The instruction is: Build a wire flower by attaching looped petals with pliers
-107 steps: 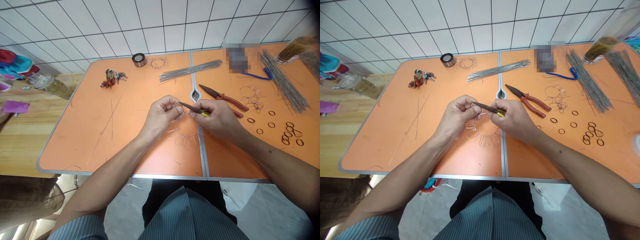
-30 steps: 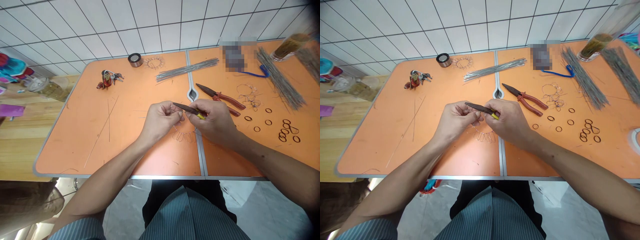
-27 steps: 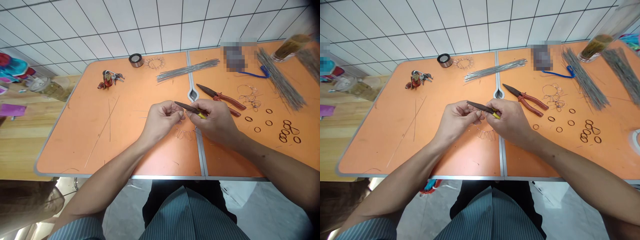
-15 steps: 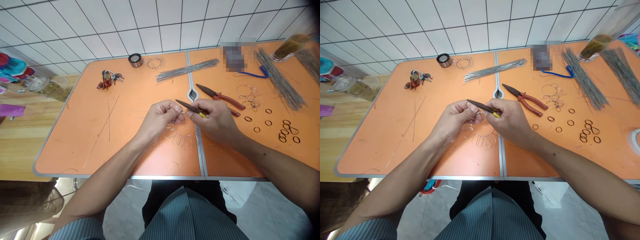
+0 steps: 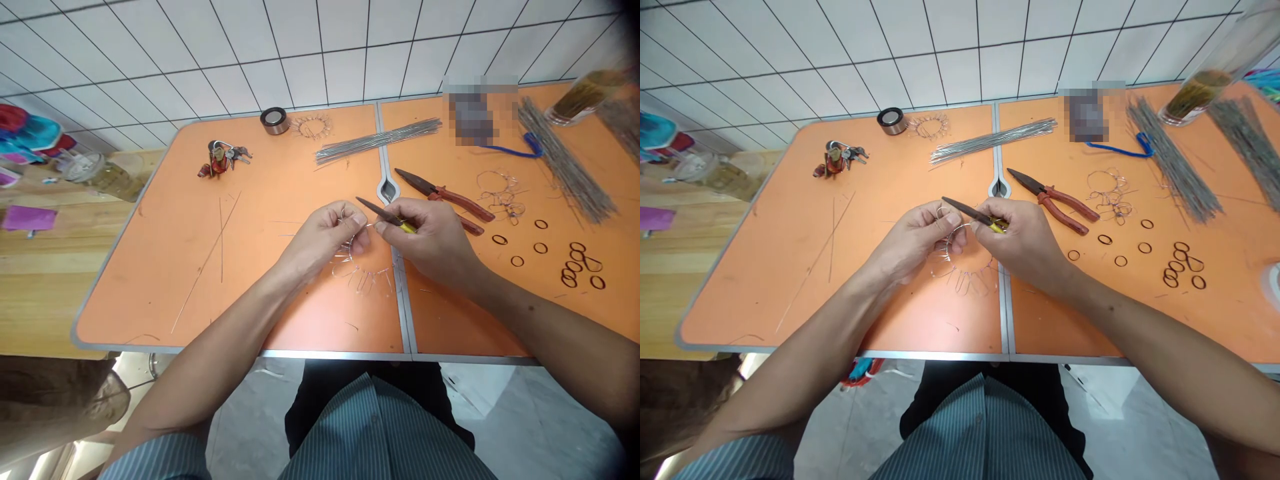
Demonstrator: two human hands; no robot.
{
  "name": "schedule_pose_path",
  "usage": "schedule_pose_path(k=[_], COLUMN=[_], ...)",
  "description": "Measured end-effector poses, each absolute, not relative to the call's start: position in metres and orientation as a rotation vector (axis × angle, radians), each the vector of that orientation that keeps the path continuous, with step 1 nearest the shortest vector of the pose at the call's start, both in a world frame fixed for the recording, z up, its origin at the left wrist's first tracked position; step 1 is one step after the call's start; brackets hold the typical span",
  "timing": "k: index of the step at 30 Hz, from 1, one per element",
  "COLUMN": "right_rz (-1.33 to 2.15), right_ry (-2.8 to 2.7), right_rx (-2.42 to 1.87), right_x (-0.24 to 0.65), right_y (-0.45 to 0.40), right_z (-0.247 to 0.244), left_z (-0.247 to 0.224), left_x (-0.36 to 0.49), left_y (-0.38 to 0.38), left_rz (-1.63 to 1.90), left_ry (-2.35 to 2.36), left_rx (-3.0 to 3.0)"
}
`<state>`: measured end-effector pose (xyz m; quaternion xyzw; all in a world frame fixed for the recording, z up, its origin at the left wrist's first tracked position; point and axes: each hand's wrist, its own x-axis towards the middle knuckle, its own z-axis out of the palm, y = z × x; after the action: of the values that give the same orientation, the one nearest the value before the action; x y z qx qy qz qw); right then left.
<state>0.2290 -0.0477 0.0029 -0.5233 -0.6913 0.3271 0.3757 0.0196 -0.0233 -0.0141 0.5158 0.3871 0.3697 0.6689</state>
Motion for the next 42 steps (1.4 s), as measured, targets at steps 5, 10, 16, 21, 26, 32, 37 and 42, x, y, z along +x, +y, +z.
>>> schedule_pose_path(k=[5,10,16,21,26,32,37,42], right_rz=[0.824,0.943,0.993,0.986,0.831,0.879,0.992,1.159], right_ry=[-1.648,-1.687,-1.68,-1.68,-1.748,-1.769,-1.724,-1.707], right_rx=[-1.347,-1.313,-1.283,-1.318,-1.363,-1.363,-1.292,-1.36], right_x=[0.233,0.234,0.235,0.233,0.23,0.229,0.232,0.237], right_y=[-0.043,-0.042,-0.039,-0.04,-0.044,-0.042,-0.036,-0.033], right_z=[0.001,0.003,0.004,0.002,0.0,0.001,0.002,0.002], left_z=[-0.013,-0.012,-0.008,-0.01,-0.012,-0.013,-0.016,-0.016], left_x=[0.018,0.017,0.019,0.023,0.024,0.026,0.026,0.025], left_y=[-0.02,-0.017,-0.019,-0.023,-0.023,-0.024,-0.025,-0.024], left_rz=[0.855,0.949,0.965,0.934,0.911,0.903,0.864,0.835], left_ry=[0.901,0.92,0.901,0.924,0.925,0.957,0.935,0.92], left_rx=[1.056,1.173,1.317,1.333,1.272,1.327,1.369,1.374])
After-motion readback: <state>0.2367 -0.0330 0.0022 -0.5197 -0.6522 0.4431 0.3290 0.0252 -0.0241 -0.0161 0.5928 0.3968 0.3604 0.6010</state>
